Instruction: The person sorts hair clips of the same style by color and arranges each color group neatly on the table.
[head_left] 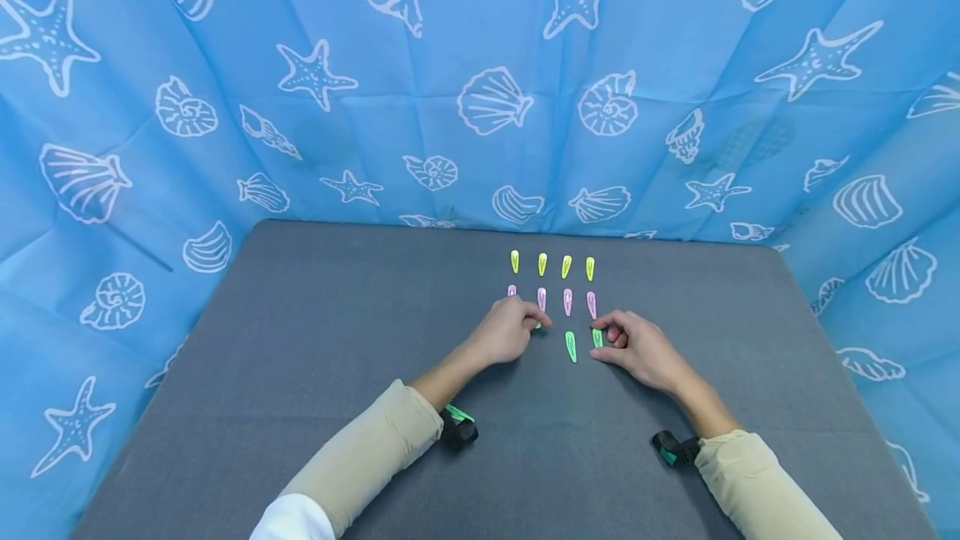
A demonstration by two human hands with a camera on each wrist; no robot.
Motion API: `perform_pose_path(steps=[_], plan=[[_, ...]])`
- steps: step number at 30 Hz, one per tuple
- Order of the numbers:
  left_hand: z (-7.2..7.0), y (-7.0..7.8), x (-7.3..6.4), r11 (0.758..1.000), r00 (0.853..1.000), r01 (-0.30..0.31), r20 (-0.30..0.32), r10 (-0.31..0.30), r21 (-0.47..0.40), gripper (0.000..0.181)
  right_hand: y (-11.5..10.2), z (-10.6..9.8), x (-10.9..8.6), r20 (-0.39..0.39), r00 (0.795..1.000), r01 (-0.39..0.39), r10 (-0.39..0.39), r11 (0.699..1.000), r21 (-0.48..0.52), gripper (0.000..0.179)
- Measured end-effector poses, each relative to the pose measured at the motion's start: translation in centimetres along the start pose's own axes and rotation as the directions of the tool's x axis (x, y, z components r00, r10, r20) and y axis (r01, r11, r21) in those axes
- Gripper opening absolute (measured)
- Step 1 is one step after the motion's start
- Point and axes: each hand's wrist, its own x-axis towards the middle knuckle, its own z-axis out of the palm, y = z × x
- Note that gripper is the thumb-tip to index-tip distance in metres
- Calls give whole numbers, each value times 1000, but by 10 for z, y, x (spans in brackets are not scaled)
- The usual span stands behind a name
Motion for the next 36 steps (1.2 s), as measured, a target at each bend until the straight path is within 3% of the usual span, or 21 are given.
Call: perform_pose_path(steps=[4, 8, 16, 23, 26, 31, 36], plan=[[1, 1, 2, 994, 1000, 10, -5, -11, -105, 17, -1, 0, 0, -7, 1000, 6, -6, 1000, 3, 37], [2, 0, 3, 993, 1000, 7, -25, -10, -117, 8, -1, -1, 0, -11, 1000, 4, -4, 1000, 6, 37], [9, -5, 12, 999, 997, -16, -69, 19, 47, 4, 1, -1, 0, 3, 1000, 2, -2, 1000, -3, 37], [11, -1, 9, 983, 998, -8, -58, 19, 182, 6, -1, -1, 1, 0, 1000, 6, -6, 1000, 4, 38], [5, 5, 5, 974, 994, -39, -92, 61, 224, 15, -1, -1, 0, -1, 1000, 9, -9, 1000, 6, 37], [-18, 15, -9, 926, 968, -139, -147, 201, 351, 45, -1, 0, 0, -1, 1000, 16, -16, 1000, 8, 37], [-35, 11, -29, 858, 968, -155, -99, 231, 489, 77, -1, 0, 0, -4, 1000, 12, -12, 1000, 6, 37]])
